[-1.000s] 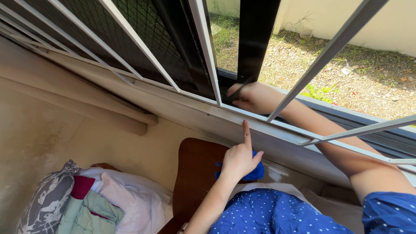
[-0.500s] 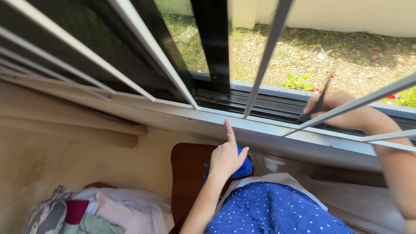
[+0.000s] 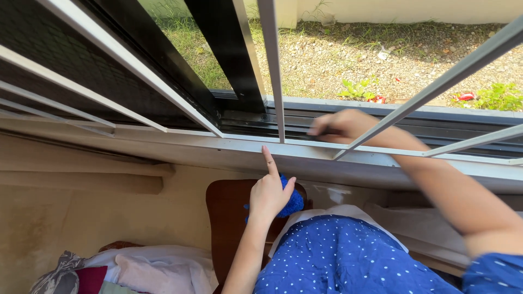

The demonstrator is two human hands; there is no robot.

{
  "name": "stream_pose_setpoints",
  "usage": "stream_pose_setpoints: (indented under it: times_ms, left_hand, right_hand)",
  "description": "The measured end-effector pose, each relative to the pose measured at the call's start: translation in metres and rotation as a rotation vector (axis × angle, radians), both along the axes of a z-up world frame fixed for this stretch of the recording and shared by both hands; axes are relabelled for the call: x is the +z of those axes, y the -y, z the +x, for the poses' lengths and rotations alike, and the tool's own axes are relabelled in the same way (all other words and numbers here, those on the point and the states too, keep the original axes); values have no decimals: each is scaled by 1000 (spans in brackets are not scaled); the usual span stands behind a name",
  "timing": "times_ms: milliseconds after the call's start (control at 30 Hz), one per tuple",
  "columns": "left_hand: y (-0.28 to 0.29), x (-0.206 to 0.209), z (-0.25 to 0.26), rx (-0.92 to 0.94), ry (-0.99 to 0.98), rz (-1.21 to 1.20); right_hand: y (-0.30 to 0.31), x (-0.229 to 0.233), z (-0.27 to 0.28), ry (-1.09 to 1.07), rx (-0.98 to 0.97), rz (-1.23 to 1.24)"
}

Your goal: Cleaning the sliding window track and frame with a cloth and a brush.

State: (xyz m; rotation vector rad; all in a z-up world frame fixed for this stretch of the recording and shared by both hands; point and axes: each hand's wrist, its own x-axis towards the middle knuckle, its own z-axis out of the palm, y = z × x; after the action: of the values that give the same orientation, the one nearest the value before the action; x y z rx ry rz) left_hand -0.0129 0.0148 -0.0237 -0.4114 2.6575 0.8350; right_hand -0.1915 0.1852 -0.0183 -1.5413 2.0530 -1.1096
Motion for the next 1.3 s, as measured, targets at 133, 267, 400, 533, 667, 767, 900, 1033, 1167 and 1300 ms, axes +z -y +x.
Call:
stream_pose_setpoints:
  times_ms: [133, 267, 400, 533, 667, 767, 900, 1033, 1167, 1300]
  left_hand:
    - [-4, 6, 0, -7, 8, 6]
    - [-7, 5, -1, -6, 24, -11]
    - [-10, 3, -3, -11, 28, -44]
    - [-11, 3, -3, -8, 22, -47]
    - [-9, 10, -1, -3, 13, -37]
    - [-6, 10, -2, 13, 4, -3]
    - [-2, 3, 2, 26, -25, 40]
    - [1, 18, 12, 78, -50, 133]
    - [8, -3, 32, 418, -374, 334]
    - [38, -58, 44, 924, -959, 215]
  right_hand:
    - [-93, 3, -6, 136, -200, 158]
    - [-140, -4, -12, 216, -495, 110]
    - [-85, 0, -12, 240, -455, -251]
    - [26, 16, 1, 103, -190, -394]
    - [49, 2, 6, -92, -53, -273]
    - [14, 0, -1, -153, -5, -73]
    - [-15, 28, -1, -24, -154, 99]
    - [52, 31, 8, 40, -118, -248]
    - [112, 1, 4, -107, 156, -288]
    - [114, -52, -21, -125, 262, -153]
